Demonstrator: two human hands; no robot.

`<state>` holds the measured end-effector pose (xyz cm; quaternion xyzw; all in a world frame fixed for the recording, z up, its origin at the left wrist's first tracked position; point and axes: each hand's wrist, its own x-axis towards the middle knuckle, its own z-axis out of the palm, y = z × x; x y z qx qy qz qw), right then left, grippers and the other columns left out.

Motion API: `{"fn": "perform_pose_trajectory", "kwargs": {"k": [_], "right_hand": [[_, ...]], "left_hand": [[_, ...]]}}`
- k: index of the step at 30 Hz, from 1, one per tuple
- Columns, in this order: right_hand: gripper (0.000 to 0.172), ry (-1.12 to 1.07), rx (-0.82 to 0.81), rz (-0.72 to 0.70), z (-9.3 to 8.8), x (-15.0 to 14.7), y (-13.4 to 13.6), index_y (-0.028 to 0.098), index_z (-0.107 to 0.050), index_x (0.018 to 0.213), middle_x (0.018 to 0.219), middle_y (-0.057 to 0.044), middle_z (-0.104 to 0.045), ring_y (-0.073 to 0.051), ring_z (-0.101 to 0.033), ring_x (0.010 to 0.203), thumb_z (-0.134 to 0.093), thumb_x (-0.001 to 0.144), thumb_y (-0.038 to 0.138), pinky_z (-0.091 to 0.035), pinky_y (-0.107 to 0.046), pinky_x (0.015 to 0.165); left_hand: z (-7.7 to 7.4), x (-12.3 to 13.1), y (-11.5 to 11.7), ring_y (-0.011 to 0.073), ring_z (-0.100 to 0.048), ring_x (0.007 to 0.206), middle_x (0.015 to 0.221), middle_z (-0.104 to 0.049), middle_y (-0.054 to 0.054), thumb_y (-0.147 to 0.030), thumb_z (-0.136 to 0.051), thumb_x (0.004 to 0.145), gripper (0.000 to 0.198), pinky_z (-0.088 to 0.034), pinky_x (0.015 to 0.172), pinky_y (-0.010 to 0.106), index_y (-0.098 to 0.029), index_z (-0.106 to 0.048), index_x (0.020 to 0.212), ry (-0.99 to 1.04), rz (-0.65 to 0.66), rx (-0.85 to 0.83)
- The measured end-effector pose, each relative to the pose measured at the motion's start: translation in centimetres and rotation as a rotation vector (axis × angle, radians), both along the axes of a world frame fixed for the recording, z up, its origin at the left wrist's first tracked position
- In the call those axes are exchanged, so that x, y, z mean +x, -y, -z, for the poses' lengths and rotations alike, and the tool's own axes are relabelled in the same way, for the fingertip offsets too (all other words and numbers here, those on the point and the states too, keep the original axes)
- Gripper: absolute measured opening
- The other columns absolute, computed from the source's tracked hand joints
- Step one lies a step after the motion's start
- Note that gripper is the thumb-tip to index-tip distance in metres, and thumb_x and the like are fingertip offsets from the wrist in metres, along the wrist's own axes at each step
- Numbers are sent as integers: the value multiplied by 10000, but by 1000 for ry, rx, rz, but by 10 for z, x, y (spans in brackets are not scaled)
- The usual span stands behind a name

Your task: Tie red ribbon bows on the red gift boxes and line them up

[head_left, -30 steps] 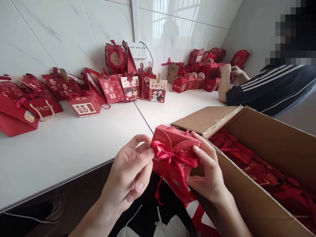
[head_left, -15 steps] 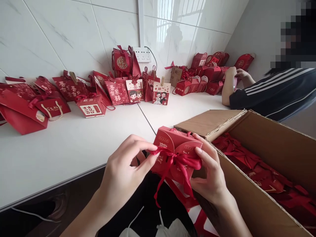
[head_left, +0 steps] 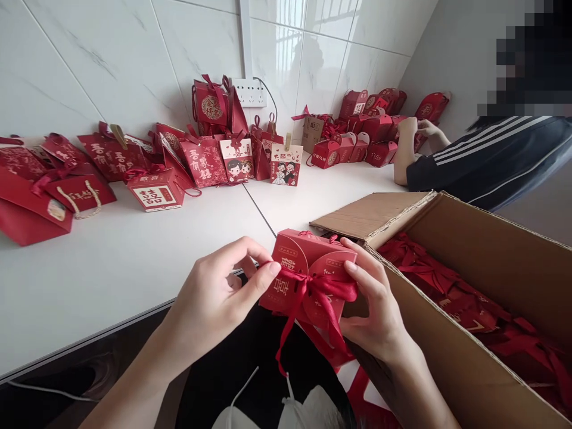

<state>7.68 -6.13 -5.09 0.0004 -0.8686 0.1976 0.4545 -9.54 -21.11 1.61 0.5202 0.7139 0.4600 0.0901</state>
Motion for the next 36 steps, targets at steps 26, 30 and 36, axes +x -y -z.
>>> {"fn": "perform_pose_trajectory", "kwargs": {"k": [26, 30, 36], "right_hand": [[886, 47, -67, 48, 7, 4, -5, 299, -284, 1414, 1447, -151, -337, -352, -362, 1333, -761, 685, 137, -528, -506, 924], [891, 51, -59, 52, 7, 5, -6, 310, -272, 1418, 1450, -135, -333, -341, -351, 1341, -757, 690, 138, -470, -540, 984], [872, 53, -63, 31, 5, 6, -5, 294, -271, 1421, 1462, -141, -309, -331, -338, 1350, -752, 707, 155, -489, -505, 973]], "left_hand": [[18, 3, -9, 131, -606, 805, 905, -622, 38, -105, -547, 845, 133, -456, 499, 186, -214, -605, 895, -298, 26, 238], [13, 4, -8, 133, -642, 761, 915, -675, 39, -177, -544, 872, 67, -492, 524, 197, -209, -602, 861, -84, 137, 173], [9, 2, -5, 64, -474, 376, 609, -562, -13, -361, -539, 879, 181, -377, 348, 196, -196, -576, 815, 393, 360, 1]]}}
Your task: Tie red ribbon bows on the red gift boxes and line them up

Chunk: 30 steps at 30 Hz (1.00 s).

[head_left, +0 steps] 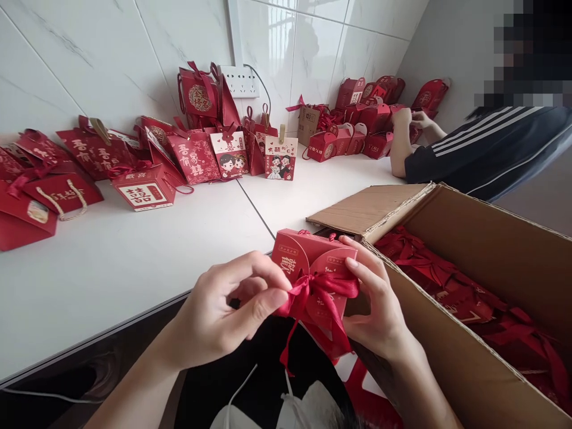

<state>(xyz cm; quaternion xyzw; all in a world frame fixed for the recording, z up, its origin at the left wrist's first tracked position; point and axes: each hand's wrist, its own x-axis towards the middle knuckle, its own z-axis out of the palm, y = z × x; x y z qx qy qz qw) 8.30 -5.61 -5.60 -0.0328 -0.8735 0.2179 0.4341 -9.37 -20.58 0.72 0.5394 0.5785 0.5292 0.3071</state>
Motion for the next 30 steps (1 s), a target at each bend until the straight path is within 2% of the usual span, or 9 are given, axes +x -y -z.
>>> {"fn": "perform_pose_trajectory", "kwargs": {"k": [3, 5, 8, 11, 16, 20, 22, 25, 30], "right_hand": [[870, -2, 12, -4, -2, -1, 2, 301, -278, 1413, 1450, -148, -336, -343, -376, 1326, -762, 700, 176, -497, -524, 957], [857, -11, 9, -21, -3, -1, 3, 299, -282, 1408, 1440, -151, -349, -341, -396, 1313, -757, 705, 178, -483, -542, 967], [830, -22, 11, -45, -6, -2, 4, 286, -294, 1403, 1421, -156, -368, -334, -399, 1313, -743, 716, 165, -447, -561, 999], [845, -17, 20, -34, -6, -1, 4, 298, -291, 1401, 1410, -150, -384, -335, -405, 1308, -755, 705, 170, -435, -572, 1005], [862, -18, 28, 21, -3, 2, 1, 285, -307, 1397, 1424, -153, -372, -353, -407, 1304, -782, 680, 221, -435, -570, 1008], [873, -14, 32, 15, -3, 3, 0, 284, -295, 1409, 1436, -148, -358, -346, -389, 1318, -772, 685, 185, -444, -549, 1010], [883, -7, 22, 11, -4, 3, 0, 298, -284, 1412, 1444, -143, -348, -344, -385, 1320, -770, 686, 167, -472, -534, 986], [884, -2, 8, 15, -4, 2, 0, 315, -278, 1412, 1448, -138, -342, -346, -388, 1319, -765, 690, 167, -507, -518, 949], [869, -29, 43, 51, -3, 2, -2, 309, -300, 1403, 1423, -132, -379, -354, -401, 1307, -773, 682, 197, -459, -565, 988]], "left_hand": [[-4, -1, -1, 53, -392, 287, 517, -473, -41, -508, -508, 862, 311, -251, 278, 187, -205, -577, 872, 223, 92, -121], [-8, 0, -2, 50, -346, 264, 450, -391, -71, -531, -504, 852, 333, -229, 275, 182, -209, -584, 876, 265, 130, -182], [-14, 2, -5, 33, -285, 269, 421, -332, -93, -468, -572, 819, 260, -212, 278, 168, -209, -590, 795, 271, 70, -166], [-17, 3, -7, 33, -302, 277, 442, -353, -89, -399, -600, 807, 197, -199, 279, 166, -207, -575, 765, 236, 12, -159], [-16, -2, -6, 61, -457, 286, 494, -491, -54, -347, -555, 853, 160, -293, 285, 159, -198, -573, 797, 91, 10, -181], [-15, -3, -5, 47, -468, 264, 706, -641, -4, -340, -584, 833, 240, -303, 267, 165, -216, -595, 1039, 100, -41, -184], [-14, -3, -4, 52, -456, 255, 602, -611, -34, -342, -586, 835, 241, -296, 269, 165, -216, -605, 1039, 81, -47, -218], [-14, -3, 0, 80, -475, 276, 409, -472, -76, -359, -565, 852, 170, -294, 294, 171, -197, -608, 823, 42, 0, -263], [-15, -1, 1, 83, -441, 232, 388, -500, -60, -405, -519, 870, 224, -236, 262, 172, -196, -583, 819, 149, 80, -300]]}}
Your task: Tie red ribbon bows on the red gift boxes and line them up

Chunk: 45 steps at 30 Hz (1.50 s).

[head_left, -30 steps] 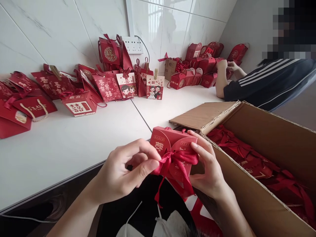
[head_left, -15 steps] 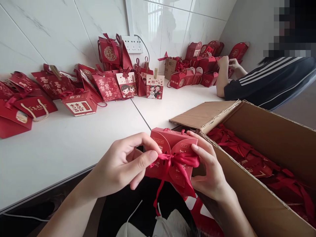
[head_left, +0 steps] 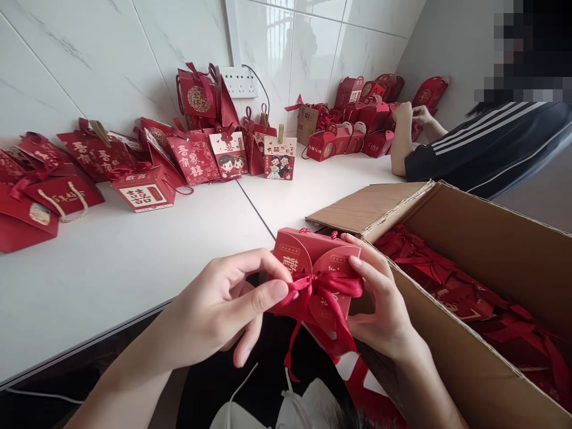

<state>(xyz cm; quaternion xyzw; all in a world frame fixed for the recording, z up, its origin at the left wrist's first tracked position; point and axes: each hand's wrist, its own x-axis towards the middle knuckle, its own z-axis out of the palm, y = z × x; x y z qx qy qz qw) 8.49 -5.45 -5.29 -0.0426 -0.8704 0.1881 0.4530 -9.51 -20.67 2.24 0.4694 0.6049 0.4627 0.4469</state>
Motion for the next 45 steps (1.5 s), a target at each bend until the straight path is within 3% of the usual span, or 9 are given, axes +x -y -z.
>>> {"fn": "perform_pose_trajectory", "kwargs": {"k": [4, 12, 16, 21, 24, 27, 32, 37, 45], "right_hand": [[854, 17, 1, -10, -2, 0, 2, 307, -287, 1408, 1434, -131, -362, -340, -399, 1310, -756, 704, 190, -459, -552, 993], [815, 4, 5, -91, -7, -2, 5, 276, -288, 1415, 1434, -145, -355, -312, -376, 1330, -722, 738, 143, -410, -557, 1041], [821, 2, 8, -96, -7, -2, 6, 277, -292, 1415, 1445, -145, -337, -308, -374, 1331, -728, 732, 141, -422, -538, 1038], [832, -11, 5, -50, -5, -1, 5, 303, -288, 1415, 1436, -129, -358, -321, -392, 1317, -731, 728, 149, -422, -556, 1028], [848, -22, -23, -57, -4, 0, 4, 316, -286, 1417, 1448, -115, -342, -328, -382, 1322, -741, 718, 162, -434, -545, 1020], [864, -22, -36, -72, -3, 1, 3, 314, -280, 1424, 1454, -107, -329, -319, -362, 1334, -738, 714, 133, -439, -520, 1024], [868, -34, -44, -89, -3, 1, 3, 300, -291, 1425, 1449, -110, -332, -315, -356, 1338, -745, 706, 122, -429, -507, 1039], [877, -31, -44, -82, -2, 1, 3, 294, -292, 1426, 1446, -116, -333, -322, -352, 1339, -743, 699, 100, -417, -517, 1046], [835, -61, -89, -79, 1, 8, 3, 325, -301, 1417, 1473, -93, -304, -314, -359, 1337, -738, 726, 160, -432, -518, 1030]], "left_hand": [[-3, 1, -4, 56, -424, 215, 623, -658, 5, -391, -534, 851, 227, -214, 218, 159, -197, -589, 956, 36, -16, 24], [-3, 9, -7, 41, -463, 325, 503, -525, -74, -220, -581, 803, 43, -356, 304, 133, -207, -601, 767, -311, -246, 264], [3, 11, -5, 56, -495, 370, 517, -528, -73, -175, -541, 821, 72, -403, 345, 137, -210, -587, 864, -425, -272, 305], [8, 14, 0, 47, -499, 385, 725, -613, -31, -198, -569, 810, 163, -396, 342, 160, -215, -560, 972, -541, -502, 405], [7, 11, 3, 61, -453, 351, 528, -505, -73, -261, -573, 814, 114, -366, 340, 173, -216, -567, 919, -551, -622, 372], [8, 8, 5, 69, -395, 325, 407, -382, -87, -356, -554, 822, 154, -303, 314, 170, -210, -564, 773, -540, -555, 261], [17, 13, 2, 55, -423, 368, 504, -467, -74, -346, -588, 819, 142, -349, 345, 156, -211, -551, 793, -592, -470, 252], [17, 32, 3, 58, -551, 532, 805, -611, 1, -147, -583, 829, 84, -459, 450, 160, -200, -527, 794, -785, -505, 615], [29, 62, -2, 68, -614, 504, 715, -674, -43, -170, -609, 812, 108, -502, 450, 162, -244, -610, 890, -1109, -404, 963]]}}
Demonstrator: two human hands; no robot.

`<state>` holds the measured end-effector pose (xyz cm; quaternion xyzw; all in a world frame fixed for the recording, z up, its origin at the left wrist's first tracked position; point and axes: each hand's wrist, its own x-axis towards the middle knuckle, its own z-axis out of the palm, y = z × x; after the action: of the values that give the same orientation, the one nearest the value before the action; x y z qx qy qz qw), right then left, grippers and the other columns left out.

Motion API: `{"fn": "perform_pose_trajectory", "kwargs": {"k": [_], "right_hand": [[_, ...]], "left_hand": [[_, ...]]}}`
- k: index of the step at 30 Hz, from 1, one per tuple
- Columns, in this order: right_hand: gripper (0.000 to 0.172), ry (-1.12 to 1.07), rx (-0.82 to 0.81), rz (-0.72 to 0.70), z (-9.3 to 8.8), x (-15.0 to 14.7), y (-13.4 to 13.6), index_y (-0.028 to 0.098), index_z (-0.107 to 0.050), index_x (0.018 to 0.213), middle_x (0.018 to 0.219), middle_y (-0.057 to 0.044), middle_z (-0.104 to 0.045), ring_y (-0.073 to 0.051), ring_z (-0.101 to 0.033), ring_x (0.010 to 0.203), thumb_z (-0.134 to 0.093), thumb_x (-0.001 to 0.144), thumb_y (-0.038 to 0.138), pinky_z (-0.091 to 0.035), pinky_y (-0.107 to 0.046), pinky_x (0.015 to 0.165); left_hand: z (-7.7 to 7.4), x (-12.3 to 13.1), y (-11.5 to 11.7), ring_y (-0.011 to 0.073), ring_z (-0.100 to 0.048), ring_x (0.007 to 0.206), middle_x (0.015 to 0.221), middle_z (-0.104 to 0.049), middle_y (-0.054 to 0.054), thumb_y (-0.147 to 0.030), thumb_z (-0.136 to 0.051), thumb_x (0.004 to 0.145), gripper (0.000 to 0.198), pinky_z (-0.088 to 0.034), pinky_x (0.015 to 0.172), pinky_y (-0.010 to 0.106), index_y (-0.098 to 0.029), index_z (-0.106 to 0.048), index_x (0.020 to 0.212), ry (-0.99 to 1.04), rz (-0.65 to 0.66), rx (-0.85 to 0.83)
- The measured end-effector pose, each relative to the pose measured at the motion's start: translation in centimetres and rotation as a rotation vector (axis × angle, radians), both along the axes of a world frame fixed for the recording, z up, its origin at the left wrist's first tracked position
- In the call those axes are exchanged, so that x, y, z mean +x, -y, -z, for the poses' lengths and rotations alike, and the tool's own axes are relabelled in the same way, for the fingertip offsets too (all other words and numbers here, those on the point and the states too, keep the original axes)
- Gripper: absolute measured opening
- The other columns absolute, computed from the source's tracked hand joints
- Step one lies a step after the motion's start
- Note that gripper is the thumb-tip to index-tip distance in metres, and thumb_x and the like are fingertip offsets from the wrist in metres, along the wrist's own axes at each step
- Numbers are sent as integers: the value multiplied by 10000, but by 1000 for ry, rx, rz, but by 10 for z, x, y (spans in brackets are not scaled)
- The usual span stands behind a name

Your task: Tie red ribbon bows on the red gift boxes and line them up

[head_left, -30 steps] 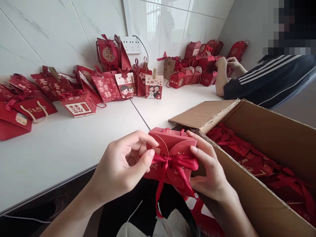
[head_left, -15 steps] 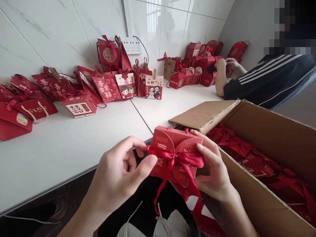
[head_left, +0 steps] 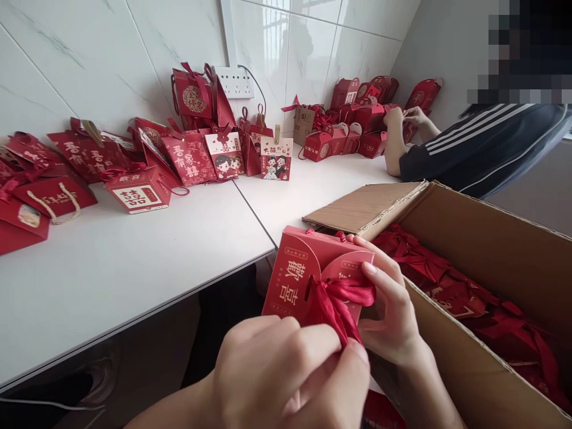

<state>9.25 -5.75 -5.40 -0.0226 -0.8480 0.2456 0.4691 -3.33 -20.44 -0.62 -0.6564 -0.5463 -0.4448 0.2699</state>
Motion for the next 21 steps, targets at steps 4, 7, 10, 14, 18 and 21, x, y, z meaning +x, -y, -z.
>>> {"fn": "perform_pose_trajectory", "kwargs": {"k": [4, 7, 10, 14, 18, 21], "right_hand": [[817, -10, 7, 31, 0, 4, 1, 334, -310, 1412, 1470, -93, -318, -308, -426, 1290, -734, 732, 177, -435, -528, 1019], [806, -17, 2, 62, 0, 7, 1, 343, -307, 1412, 1466, -87, -325, -305, -416, 1295, -719, 741, 167, -420, -539, 1027], [826, -19, 0, 88, -1, 13, 2, 341, -300, 1415, 1464, -89, -320, -312, -383, 1318, -711, 730, 127, -419, -540, 1025], [847, -13, 4, 164, -6, 27, 4, 339, -313, 1405, 1441, -101, -345, -332, -381, 1315, -728, 703, 111, -435, -550, 1000], [854, -28, -82, 252, -13, 44, 9, 341, -348, 1378, 1416, -98, -377, -328, -422, 1287, -780, 663, 165, -460, -512, 984], [856, -100, -321, 371, -17, 53, 12, 331, -368, 1362, 1375, -88, -443, -308, -494, 1227, -813, 630, 329, -512, -438, 929]], "left_hand": [[-4, 9, 2, 71, -631, 511, 686, -662, -60, -190, -589, 836, 141, -514, 482, 162, -292, -622, 929, 18, -44, -96], [-14, 10, 9, 90, -648, 551, 711, -682, -46, -173, -593, 835, 154, -536, 535, 182, -281, -639, 936, 51, -52, -176], [-23, -1, 7, 95, -627, 530, 700, -684, -37, -186, -614, 821, 144, -536, 536, 185, -268, -653, 933, 51, 51, -233], [-20, -26, -20, 68, -549, 454, 671, -653, -47, -173, -585, 822, 90, -465, 465, 172, -238, -628, 867, 247, -22, -179], [-7, -39, -61, 74, -518, 421, 613, -611, -67, -273, -521, 838, 106, -435, 460, 190, -222, -613, 853, 563, -64, -500], [11, -44, -87, 109, -572, 493, 665, -639, -45, -332, -489, 830, 169, -470, 531, 226, -215, -611, 822, 599, -21, -687]]}}
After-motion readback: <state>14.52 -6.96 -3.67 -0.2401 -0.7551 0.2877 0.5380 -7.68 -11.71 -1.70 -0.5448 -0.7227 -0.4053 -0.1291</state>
